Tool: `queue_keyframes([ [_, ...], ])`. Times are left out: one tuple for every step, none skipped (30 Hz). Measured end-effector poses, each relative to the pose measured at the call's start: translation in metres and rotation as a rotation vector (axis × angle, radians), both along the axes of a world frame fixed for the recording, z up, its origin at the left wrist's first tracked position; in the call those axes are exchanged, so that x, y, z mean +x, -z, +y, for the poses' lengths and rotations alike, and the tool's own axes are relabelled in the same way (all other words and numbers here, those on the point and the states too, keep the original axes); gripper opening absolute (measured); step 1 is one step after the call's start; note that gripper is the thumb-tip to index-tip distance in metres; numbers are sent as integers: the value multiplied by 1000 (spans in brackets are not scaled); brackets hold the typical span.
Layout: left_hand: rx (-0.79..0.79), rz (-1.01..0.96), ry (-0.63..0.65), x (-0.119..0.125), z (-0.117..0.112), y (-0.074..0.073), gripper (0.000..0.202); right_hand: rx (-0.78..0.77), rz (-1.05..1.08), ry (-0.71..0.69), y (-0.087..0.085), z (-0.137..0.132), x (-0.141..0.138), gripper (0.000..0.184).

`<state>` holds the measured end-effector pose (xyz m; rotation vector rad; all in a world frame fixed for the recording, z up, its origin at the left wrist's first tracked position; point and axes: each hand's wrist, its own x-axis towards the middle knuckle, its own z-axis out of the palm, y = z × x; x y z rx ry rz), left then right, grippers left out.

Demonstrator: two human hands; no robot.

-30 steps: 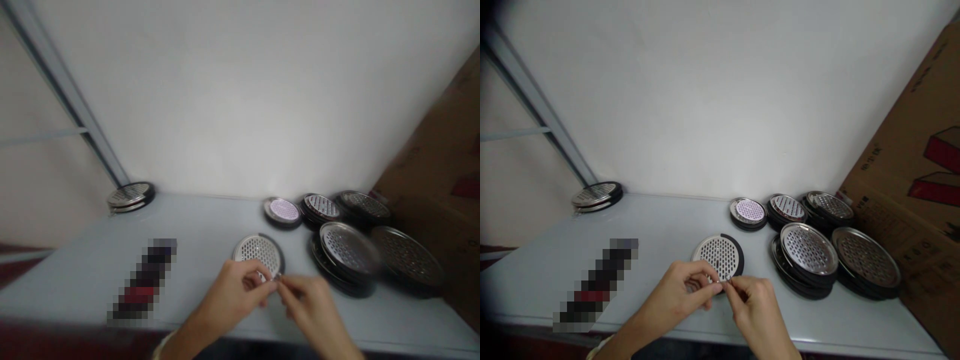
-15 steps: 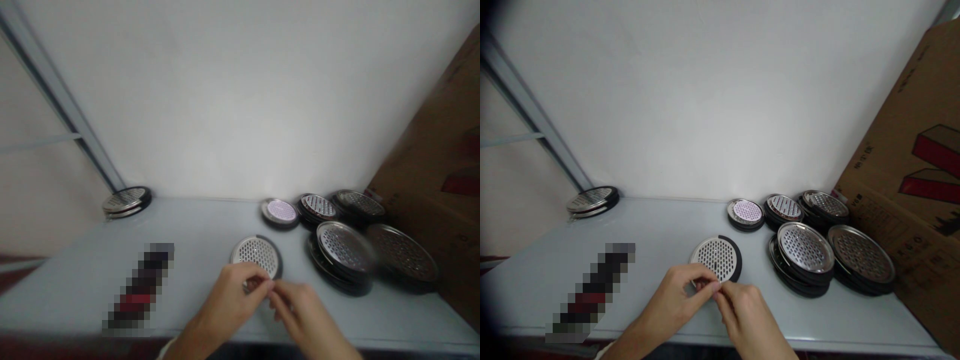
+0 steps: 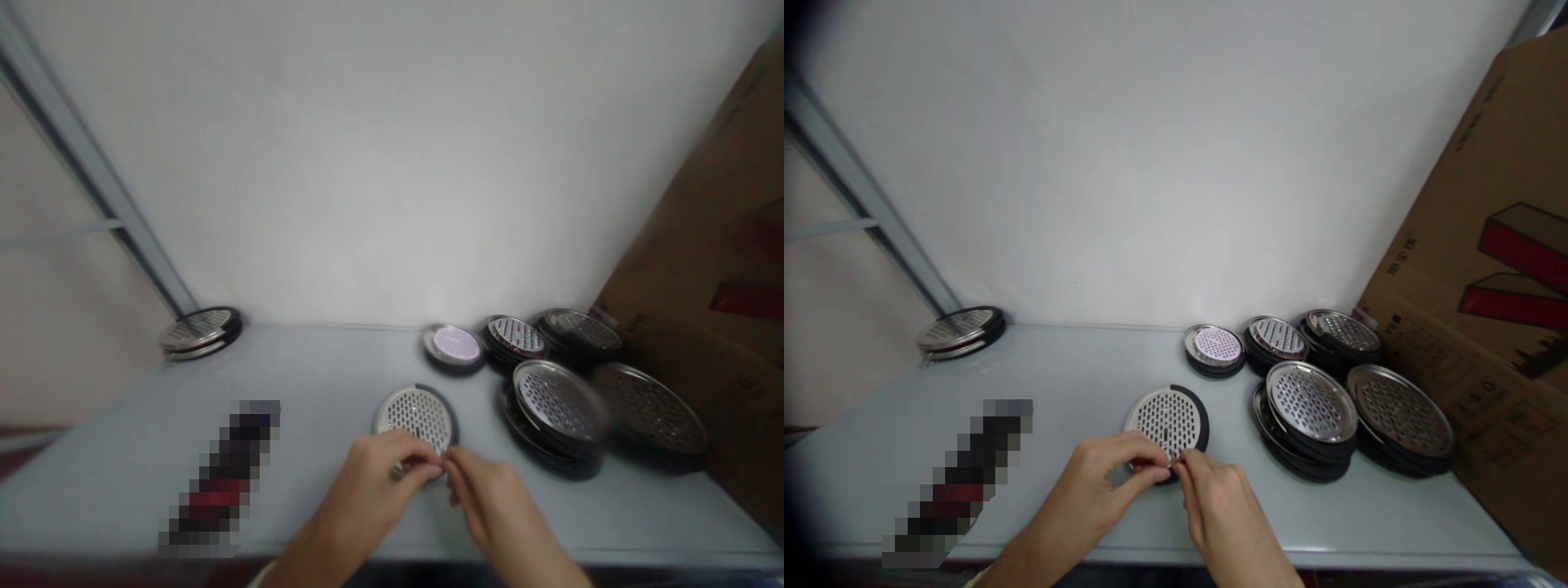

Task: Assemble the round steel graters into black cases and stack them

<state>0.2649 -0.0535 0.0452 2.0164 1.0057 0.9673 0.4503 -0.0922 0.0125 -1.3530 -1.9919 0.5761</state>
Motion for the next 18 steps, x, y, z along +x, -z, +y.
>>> queue_keyframes([
  [9, 4, 13, 0, 0, 0, 10, 8, 7, -4, -1, 0, 0, 31],
  [21, 9, 29, 0, -1, 0, 11, 16, 11, -6, -1, 0, 0, 31],
  [33, 15, 44, 0, -2, 0, 13, 23, 14, -7, -2, 0, 0, 31],
  [41, 22, 56, 0, -3, 0, 14, 29, 16, -5, -2, 0, 0, 31],
  [43, 28, 66, 0, -4, 0, 15, 34, 18, -3, -3, 0, 0, 31],
  [38, 32, 74, 0, -5, 0, 15, 36, 19, -2, -3, -1, 0, 31],
  [27, 34, 81, 0, -6, 0, 14, 40, 19, -2, -3, -1, 0, 30],
  [12, 32, 85, 1, -6, 0, 11, 44, 18, -3, -4, -1, 0, 30],
  [-6, 31, 88, 2, -7, 0, 8, 49, 17, -3, -4, -2, 0, 29],
  [-24, 30, 90, 3, -7, 0, 7, 56, 16, -4, -4, -2, 0, 28],
  [-41, 30, 89, 4, -7, 0, 7, 67, 17, -5, -5, -2, 0, 28],
  [-57, 31, 85, 5, -7, 0, 8, 76, 21, -5, -5, -2, -1, 28],
  [-69, 30, 81, 5, -7, 0, 9, 89, 29, -4, -6, -2, -1, 29],
  [-77, 27, 79, 6, -7, 0, 9, 102, 36, -4, -6, -2, -2, 29],
  [-83, 21, 76, 7, -7, 0, 9, 116, 42, -3, -6, -3, -2, 30],
  [-87, 10, 74, 7, -8, 0, 9, 124, 45, -1, -6, -3, -3, 30],
  [-92, -1, 73, 8, -8, -1, 8, 128, 45, 1, -6, -3, -3, 30],
  [-95, -12, 72, 8, -9, -2, 8, 130, 44, 3, -6, -3, -4, 30],
])
